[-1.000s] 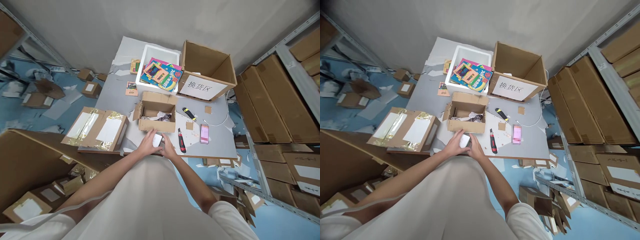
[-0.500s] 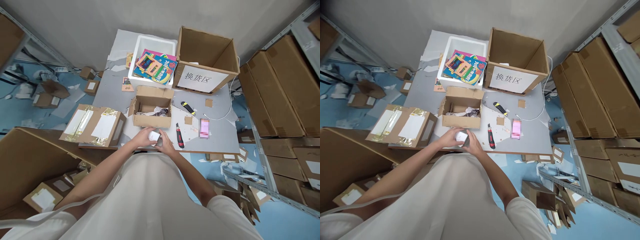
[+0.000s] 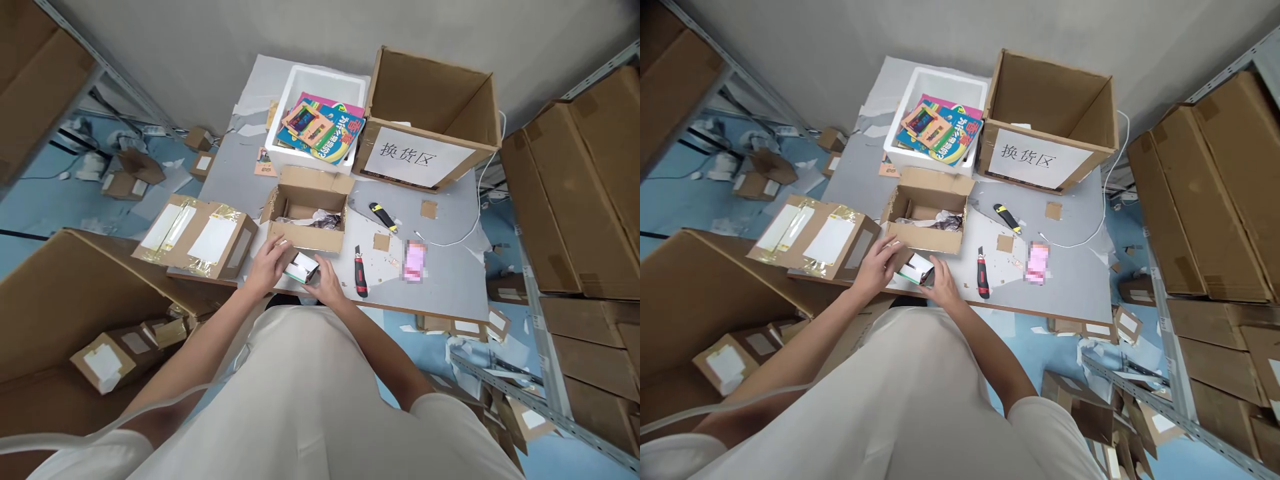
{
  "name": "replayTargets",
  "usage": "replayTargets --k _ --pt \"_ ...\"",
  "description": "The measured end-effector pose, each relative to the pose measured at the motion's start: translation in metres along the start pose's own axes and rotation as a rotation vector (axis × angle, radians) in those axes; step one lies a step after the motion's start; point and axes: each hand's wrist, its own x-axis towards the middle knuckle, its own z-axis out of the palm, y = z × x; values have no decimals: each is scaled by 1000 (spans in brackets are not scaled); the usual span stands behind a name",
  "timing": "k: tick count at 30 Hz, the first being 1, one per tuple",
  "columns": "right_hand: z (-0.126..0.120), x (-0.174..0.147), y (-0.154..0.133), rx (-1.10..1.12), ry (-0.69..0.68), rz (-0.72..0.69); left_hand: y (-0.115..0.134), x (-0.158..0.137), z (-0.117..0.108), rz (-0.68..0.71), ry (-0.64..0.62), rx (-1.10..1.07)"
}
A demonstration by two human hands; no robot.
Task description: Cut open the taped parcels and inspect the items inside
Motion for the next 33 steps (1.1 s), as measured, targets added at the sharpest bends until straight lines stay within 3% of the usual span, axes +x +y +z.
replayTargets --k 5,8,12,16,20,28,31,33 --pt "-15 0 4 24 -52 -51 -10 -19 14 -69 -101 123" --pt "-28 7 -4 0 -93 -83 -3 -32 33 -184 -166 4" --pt "-45 23 -22 -174 -169 -63 3 -39 55 -252 -147 -196" --pt "-54 36 -34 -393 -286 -84 -4 -38 54 -115 -132 -218" --pt "-47 44 -31 -375 -147 69 -15 -39 45 85 -146 -275" --pt "-26 41 -31 -415 27 291 -36 -58 51 239 -62 -278" --pt "-33 31 -52 -515 64 203 -42 -62 53 256 -74 -239" --pt "-39 23 -70 -567 -50 52 -42 -62 52 269 -92 -256"
